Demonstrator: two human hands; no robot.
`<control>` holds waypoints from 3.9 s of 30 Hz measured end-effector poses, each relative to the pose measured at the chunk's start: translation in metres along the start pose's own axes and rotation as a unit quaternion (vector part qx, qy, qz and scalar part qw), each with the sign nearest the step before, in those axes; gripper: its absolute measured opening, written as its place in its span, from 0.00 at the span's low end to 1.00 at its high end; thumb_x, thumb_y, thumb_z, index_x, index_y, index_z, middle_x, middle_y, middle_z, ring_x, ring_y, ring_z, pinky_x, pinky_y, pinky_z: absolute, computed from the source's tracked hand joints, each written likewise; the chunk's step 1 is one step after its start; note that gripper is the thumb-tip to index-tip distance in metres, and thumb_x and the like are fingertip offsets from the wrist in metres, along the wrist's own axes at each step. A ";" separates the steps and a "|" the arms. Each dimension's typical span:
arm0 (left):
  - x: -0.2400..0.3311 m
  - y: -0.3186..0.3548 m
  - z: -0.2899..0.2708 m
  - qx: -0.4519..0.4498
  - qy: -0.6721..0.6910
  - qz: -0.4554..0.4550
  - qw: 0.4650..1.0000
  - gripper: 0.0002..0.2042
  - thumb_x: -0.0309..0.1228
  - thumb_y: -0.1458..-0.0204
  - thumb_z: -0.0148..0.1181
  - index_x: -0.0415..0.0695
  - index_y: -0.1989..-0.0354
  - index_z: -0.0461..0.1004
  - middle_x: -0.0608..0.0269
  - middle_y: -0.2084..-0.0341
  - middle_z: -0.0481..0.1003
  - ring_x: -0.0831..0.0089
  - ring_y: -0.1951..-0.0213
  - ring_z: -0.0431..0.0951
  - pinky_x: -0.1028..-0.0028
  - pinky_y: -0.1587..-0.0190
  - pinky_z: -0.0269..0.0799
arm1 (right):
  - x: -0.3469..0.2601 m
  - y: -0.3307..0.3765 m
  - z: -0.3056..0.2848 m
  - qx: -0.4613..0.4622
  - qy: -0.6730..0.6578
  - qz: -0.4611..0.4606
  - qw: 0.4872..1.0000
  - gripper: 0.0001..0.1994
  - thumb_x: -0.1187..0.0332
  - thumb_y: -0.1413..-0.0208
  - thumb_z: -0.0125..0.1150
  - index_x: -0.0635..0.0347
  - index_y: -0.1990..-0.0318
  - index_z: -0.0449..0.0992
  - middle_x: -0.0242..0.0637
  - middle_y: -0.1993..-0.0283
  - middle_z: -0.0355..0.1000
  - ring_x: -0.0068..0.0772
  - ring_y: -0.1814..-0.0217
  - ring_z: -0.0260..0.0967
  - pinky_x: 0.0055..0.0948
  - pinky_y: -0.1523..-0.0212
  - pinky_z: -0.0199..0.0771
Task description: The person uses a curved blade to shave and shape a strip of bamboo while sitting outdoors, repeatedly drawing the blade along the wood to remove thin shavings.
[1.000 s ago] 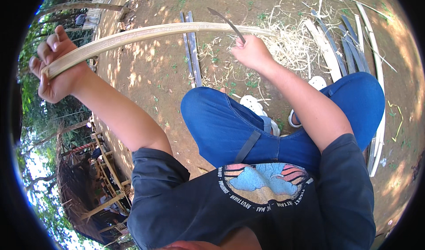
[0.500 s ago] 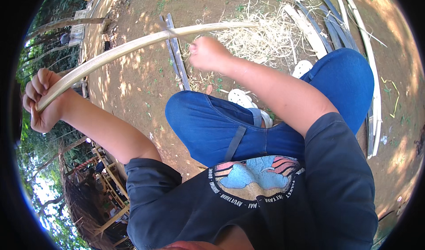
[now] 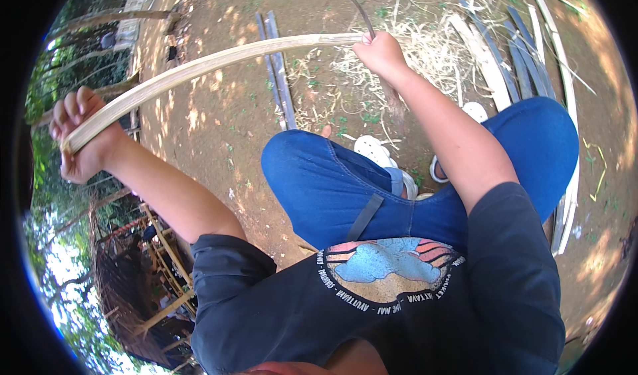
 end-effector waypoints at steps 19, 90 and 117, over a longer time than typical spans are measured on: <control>0.009 0.066 0.047 0.359 -0.228 0.192 0.885 0.09 0.39 0.44 0.39 0.53 0.76 0.57 0.74 0.82 0.61 0.75 0.73 0.66 0.69 0.62 0.58 | -0.211 0.188 0.099 -0.263 -0.039 -0.305 0.915 0.17 0.73 0.53 0.56 0.59 0.84 0.52 0.35 0.88 0.51 0.28 0.83 0.49 0.35 0.78 0.54; 0.008 0.041 0.047 0.343 -0.220 0.200 0.891 0.11 0.42 0.50 0.40 0.50 0.74 0.64 0.67 0.73 0.70 0.72 0.62 0.74 0.59 0.49 0.52 | -0.231 0.176 0.103 -0.237 -0.017 -0.326 0.915 0.17 0.72 0.54 0.57 0.57 0.85 0.53 0.32 0.88 0.52 0.24 0.84 0.51 0.37 0.79 0.56; 0.009 0.036 0.042 0.410 -0.255 0.177 0.857 0.12 0.43 0.52 0.40 0.48 0.74 0.62 0.68 0.77 0.67 0.69 0.68 0.71 0.60 0.56 0.56 | -0.217 0.166 0.100 -0.261 -0.015 -0.265 0.928 0.16 0.72 0.53 0.56 0.57 0.85 0.55 0.34 0.88 0.55 0.28 0.85 0.54 0.37 0.79 0.58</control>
Point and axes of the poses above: each hand's wrist, its own y-axis away from the middle knuckle, its own z-axis out of the palm, x = y × z, the point moved 8 cm from there along -y, towards the middle knuckle
